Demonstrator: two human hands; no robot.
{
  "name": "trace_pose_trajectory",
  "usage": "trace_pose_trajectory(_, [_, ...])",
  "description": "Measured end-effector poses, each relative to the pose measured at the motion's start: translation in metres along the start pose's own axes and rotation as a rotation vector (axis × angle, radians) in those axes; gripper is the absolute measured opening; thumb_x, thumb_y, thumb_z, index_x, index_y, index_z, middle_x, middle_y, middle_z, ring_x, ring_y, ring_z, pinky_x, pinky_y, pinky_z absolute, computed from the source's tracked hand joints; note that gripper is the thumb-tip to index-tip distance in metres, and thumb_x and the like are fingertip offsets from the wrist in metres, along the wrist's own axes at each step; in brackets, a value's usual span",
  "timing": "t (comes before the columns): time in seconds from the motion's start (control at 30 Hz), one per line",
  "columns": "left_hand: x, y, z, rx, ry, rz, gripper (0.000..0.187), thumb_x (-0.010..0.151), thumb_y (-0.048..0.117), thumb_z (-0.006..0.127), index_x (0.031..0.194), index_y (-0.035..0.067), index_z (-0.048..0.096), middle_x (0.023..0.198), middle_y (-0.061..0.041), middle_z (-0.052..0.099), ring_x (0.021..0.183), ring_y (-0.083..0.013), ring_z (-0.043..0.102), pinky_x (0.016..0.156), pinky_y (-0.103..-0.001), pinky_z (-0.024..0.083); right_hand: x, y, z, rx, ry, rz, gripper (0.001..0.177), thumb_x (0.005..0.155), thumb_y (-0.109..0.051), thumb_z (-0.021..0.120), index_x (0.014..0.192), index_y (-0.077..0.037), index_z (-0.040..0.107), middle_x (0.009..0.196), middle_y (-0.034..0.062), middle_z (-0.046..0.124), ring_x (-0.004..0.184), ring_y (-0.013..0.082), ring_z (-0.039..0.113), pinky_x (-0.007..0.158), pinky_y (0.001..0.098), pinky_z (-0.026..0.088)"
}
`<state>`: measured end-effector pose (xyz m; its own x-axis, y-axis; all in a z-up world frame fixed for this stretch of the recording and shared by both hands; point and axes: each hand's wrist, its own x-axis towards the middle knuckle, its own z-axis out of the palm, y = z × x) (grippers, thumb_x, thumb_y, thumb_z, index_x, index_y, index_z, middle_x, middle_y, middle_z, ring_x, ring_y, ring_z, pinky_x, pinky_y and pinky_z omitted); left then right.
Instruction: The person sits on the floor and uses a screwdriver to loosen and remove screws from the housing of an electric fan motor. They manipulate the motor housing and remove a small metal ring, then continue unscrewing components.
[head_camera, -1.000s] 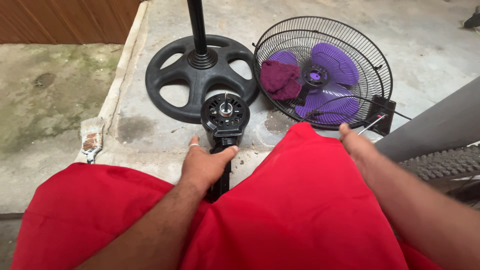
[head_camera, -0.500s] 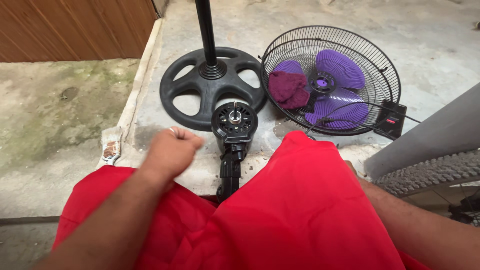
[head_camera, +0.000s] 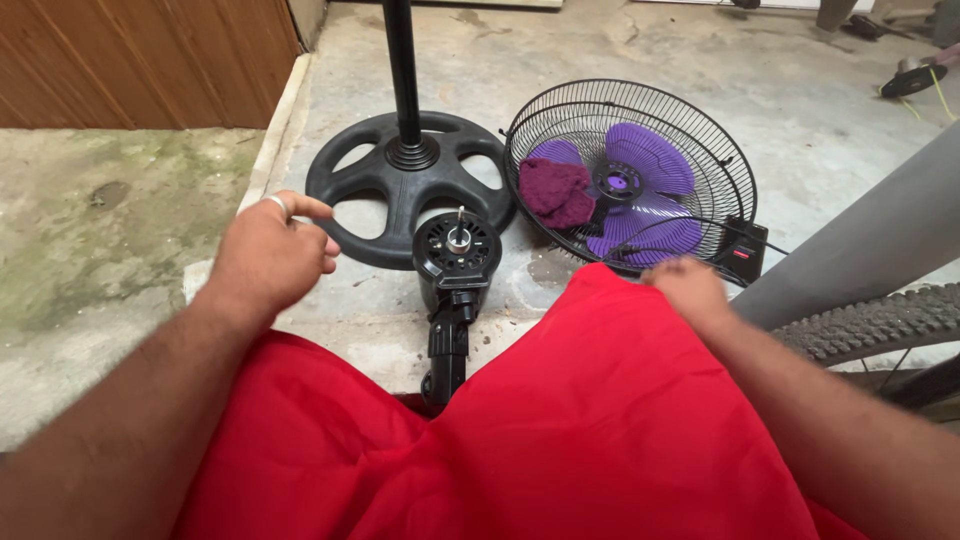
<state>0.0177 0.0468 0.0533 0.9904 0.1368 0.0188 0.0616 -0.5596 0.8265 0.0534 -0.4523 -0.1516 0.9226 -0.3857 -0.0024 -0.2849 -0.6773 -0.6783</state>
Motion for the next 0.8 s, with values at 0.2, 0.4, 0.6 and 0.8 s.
trace_pose_trajectory(0.2, [0.010,-0.006,-0.009,0.028,-0.018,-0.128,0.017,0.088,0.016,0.067,0.098,0.004,0.073,0.081,-0.008,0.073,0.068,-0.0159,0.068,0.058,-0.032,0.053,0.024,-0.103,-0.044,0.376,-0.114,0.103,0.017,0.092,-0.019,0.070,0.102,-0.006,0.073,0.097,0.0049,0.074,0.090,0.0142,0.068,0.074,0.0341,0.054])
trace_pose_trajectory(0.4, [0.029,-0.024,0.005,-0.176,-0.014,-0.225,0.011,0.086,0.015,0.069,0.088,0.005,0.072,0.079,-0.006,0.071,0.066,-0.0139,0.066,0.055,-0.031,0.052,0.057,-0.126,-0.024,0.078,-0.094,0.034,0.020,0.091,-0.018,0.075,0.106,-0.006,0.076,0.101,0.0070,0.075,0.091,0.0185,0.066,0.079,0.0369,0.052])
trace_pose_trajectory(0.6, [0.033,-0.024,0.012,-0.089,-0.053,-0.277,0.010,0.087,0.016,0.069,0.085,0.006,0.072,0.079,-0.005,0.071,0.066,-0.0133,0.066,0.054,-0.031,0.051,0.083,-0.126,0.007,-0.185,-0.205,-0.091,0.026,0.091,-0.026,0.077,0.109,-0.008,0.079,0.106,0.0134,0.077,0.098,0.0259,0.070,0.089,0.0420,0.054])
trace_pose_trajectory(0.8, [0.030,-0.017,0.014,-0.070,-0.094,-0.324,0.011,0.088,0.017,0.069,0.086,0.007,0.071,0.082,-0.005,0.071,0.068,-0.0126,0.066,0.055,-0.030,0.052,0.090,-0.132,0.012,-0.495,-0.269,-0.080,0.043,0.086,-0.035,0.082,0.121,-0.011,0.076,0.123,0.0146,0.073,0.113,0.0316,0.069,0.098,0.0442,0.053])
